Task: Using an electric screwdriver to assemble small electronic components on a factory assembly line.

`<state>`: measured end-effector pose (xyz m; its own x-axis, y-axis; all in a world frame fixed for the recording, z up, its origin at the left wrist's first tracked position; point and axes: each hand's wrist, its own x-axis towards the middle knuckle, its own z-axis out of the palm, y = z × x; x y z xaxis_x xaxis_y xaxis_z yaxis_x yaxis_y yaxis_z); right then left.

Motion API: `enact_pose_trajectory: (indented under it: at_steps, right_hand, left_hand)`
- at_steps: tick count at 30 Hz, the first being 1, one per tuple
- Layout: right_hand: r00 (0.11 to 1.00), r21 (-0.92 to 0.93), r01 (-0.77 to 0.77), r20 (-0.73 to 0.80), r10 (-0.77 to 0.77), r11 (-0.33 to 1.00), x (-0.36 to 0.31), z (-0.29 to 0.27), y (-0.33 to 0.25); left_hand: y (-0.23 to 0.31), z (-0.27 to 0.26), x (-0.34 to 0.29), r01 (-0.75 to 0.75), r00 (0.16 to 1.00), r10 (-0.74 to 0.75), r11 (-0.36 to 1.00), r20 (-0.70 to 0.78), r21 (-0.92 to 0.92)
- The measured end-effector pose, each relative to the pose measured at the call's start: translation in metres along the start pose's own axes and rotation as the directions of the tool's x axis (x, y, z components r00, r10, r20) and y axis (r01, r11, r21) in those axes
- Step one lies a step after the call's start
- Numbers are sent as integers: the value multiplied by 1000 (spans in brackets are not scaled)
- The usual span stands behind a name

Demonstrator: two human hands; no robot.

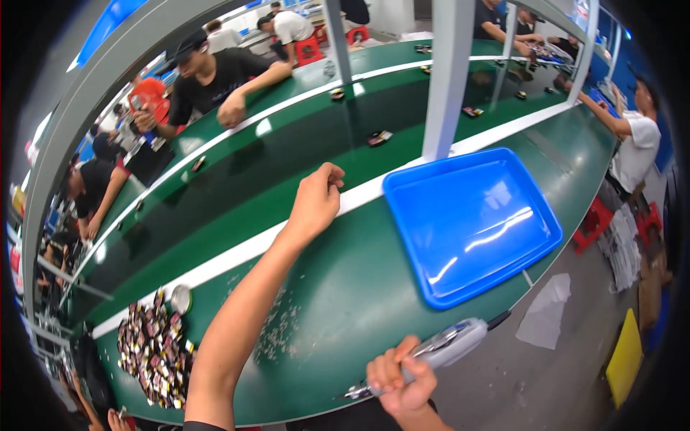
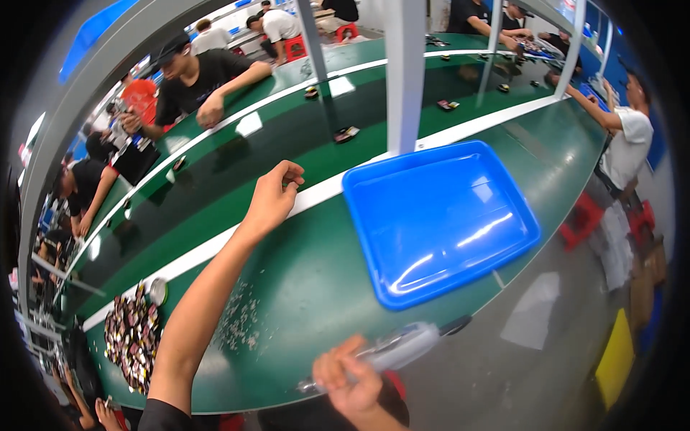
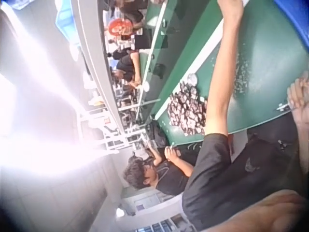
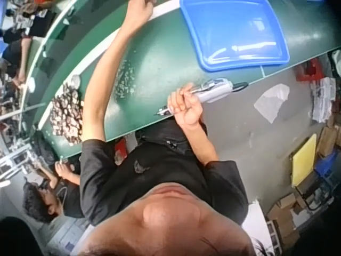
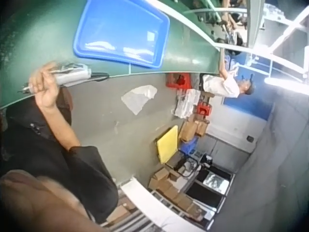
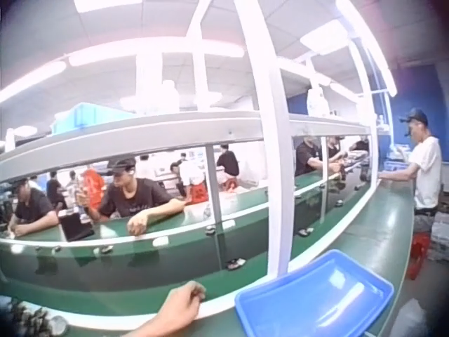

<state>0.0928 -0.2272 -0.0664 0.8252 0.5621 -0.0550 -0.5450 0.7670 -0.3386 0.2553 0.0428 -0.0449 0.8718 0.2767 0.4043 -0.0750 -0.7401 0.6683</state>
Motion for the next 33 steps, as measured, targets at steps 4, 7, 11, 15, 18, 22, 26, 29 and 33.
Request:
enact_pose_trajectory:
  at_steps: [4, 7, 11, 15, 18, 22, 26, 29, 33]
  right_hand:
    - [995, 161, -99, -2, 100, 982, -4, 1, 5]
    - [993, 126, -107, 68, 99, 986, 2, -4, 9]
    - [993, 176, -115, 30, 111, 978, -3, 5, 3]
    - [991, 181, -132, 56, 124, 975, -5, 5, -6]
    - [988, 192, -150, 53, 142, 970, -7, 1, -11]
    - [980, 184, -196, 62, 188, 963, -1, -2, -8]
    - [990, 20, -79, 122, 76, 997, 13, -10, -7]
    - [985, 105, -86, 158, 69, 991, 20, -2, -12]
    - [979, 88, -70, 195, 52, 994, 11, 3, -2]
  left_hand:
    - [-11, 43, 54, -22, 997, 13, 994, 80, 109]
    - [-9, 60, 85, -62, 997, 39, 927, 68, 370]
    - [-5, 78, 107, -34, 995, -26, 813, 94, 581]
    - [-22, 82, 121, -280, 953, 148, 762, 263, 583]
    - [-32, 84, 117, -376, 923, 229, 711, 310, 593]
    - [-44, 62, 95, -384, 922, 282, 753, 265, 534]
    - [-14, 4, 58, -527, 849, 458, 757, 263, 386]
    - [23, -73, -20, -498, 865, 399, 761, 306, 415]
    - [67, -137, -183, -214, 970, 128, 851, 205, 480]
